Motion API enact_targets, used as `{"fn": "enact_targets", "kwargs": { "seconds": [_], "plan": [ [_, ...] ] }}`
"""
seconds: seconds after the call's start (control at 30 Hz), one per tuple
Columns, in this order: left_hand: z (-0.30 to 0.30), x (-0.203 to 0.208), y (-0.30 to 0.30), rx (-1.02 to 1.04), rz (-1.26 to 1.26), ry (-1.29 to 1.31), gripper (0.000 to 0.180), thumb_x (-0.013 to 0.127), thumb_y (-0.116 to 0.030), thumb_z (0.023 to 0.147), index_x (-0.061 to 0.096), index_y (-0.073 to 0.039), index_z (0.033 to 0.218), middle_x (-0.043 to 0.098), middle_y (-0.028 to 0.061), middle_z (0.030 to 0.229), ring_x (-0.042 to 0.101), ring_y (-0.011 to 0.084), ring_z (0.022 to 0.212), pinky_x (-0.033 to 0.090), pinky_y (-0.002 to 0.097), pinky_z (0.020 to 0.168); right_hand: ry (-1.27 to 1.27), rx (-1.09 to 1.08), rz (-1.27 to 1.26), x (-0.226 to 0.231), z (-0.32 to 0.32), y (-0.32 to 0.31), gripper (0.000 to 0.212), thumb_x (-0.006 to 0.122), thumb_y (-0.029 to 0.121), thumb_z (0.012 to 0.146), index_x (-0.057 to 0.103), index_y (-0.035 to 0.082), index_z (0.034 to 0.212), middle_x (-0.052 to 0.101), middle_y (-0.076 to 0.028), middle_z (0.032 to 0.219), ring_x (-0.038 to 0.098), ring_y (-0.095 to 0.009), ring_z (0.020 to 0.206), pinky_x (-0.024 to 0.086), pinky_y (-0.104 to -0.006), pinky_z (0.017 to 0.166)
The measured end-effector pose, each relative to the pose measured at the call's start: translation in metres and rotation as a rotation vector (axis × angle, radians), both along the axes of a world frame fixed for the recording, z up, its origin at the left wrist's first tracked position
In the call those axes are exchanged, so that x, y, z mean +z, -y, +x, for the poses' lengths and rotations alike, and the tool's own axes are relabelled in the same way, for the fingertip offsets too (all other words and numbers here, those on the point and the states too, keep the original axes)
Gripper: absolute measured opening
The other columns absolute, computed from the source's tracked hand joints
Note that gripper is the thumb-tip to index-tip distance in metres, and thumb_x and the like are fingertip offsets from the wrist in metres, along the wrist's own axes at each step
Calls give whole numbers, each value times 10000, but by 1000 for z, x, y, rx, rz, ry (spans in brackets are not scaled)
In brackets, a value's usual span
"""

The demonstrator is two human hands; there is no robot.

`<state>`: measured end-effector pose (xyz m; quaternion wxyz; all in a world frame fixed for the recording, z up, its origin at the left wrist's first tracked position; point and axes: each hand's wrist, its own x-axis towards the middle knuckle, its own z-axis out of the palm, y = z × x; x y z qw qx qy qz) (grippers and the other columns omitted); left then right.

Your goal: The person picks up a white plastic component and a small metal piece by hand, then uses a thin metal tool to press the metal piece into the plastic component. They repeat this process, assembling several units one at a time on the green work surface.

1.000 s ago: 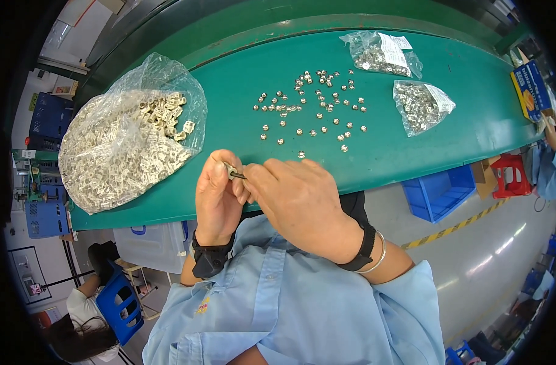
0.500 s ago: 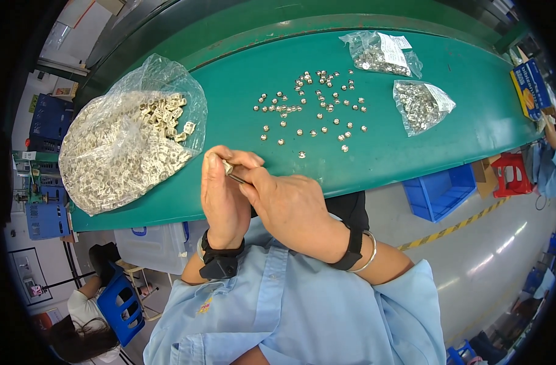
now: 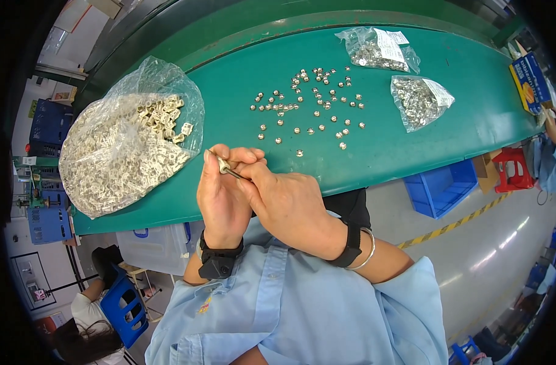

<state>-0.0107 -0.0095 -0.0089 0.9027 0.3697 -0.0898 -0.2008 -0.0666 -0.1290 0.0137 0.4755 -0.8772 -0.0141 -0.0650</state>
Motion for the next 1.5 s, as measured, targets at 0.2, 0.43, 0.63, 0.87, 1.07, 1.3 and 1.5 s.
{"fn": "enact_targets", "kwargs": {
  "seconds": [0.2, 0.43, 0.63, 0.87, 1.07, 1.3, 1.5],
  "plan": [
    [-3, 7, 7, 69, 146, 197, 275, 327, -322, 1046, 462, -83, 1042, 653, 184, 964, 584, 327, 1056, 424, 440, 965, 211, 5, 20, -14, 2, -3, 113, 569, 156, 931, 558, 56, 984, 611, -94, 618, 617, -283, 531, 449, -395, 445],
    [-12, 6, 12, -20, 168, 303, 247, 361, -295, 1038, 438, -62, 1068, 660, 194, 962, 567, 368, 1138, 434, 456, 971, 113, 1, 372, -15, -8, -9, 173, 526, 179, 972, 572, 19, 1019, 635, -129, 732, 638, -286, 642, 478, -365, 534],
    [-7, 5, 9, -22, 182, 332, 236, 429, -282, 1021, 431, -59, 1099, 662, 210, 1007, 561, 380, 1152, 433, 474, 984, -48, 68, 656, -5, -6, -4, 230, 491, 193, 1002, 583, -6, 1069, 640, -124, 837, 636, -236, 737, 482, -326, 621],
    [2, 7, 2, -83, 146, 433, 225, 514, -244, 992, 451, -52, 1090, 654, 226, 1073, 561, 380, 1156, 419, 483, 1013, -21, 79, 622, -9, -10, 5, 229, 494, 174, 1006, 584, -9, 1110, 612, -57, 825, 564, -129, 708, 454, -271, 611],
    [1, 7, -3, -106, 252, 436, 227, 529, -227, 985, 502, -19, 1070, 645, 233, 1102, 584, 350, 1134, 439, 469, 1000, -112, 57, 677, -5, -10, 6, 220, 504, 168, 1004, 591, -2, 1114, 557, -16, 767, 489, -78, 664, 418, -241, 575],
    [-1, 14, -8, -119, 279, 345, 302, 558, -215, 969, 452, -12, 1166, 638, 237, 1132, 589, 332, 1140, 446, 446, 1002, -116, 40, 752, -7, -7, 3, 221, 499, 176, 1009, 598, 6, 1112, 514, 19, 734, 444, -50, 630, 386, -226, 540],
    [6, 14, -12, -84, 281, 510, 360, 594, -158, 942, 375, -27, 1196, 634, 233, 1161, 567, 347, 1178, 404, 466, 1031, -160, 122, 813, -7, -4, 8, 204, 517, 170, 1002, 602, 15, 1102, 522, 31, 744, 450, -47, 630, 387, -220, 537]
  ]
}}
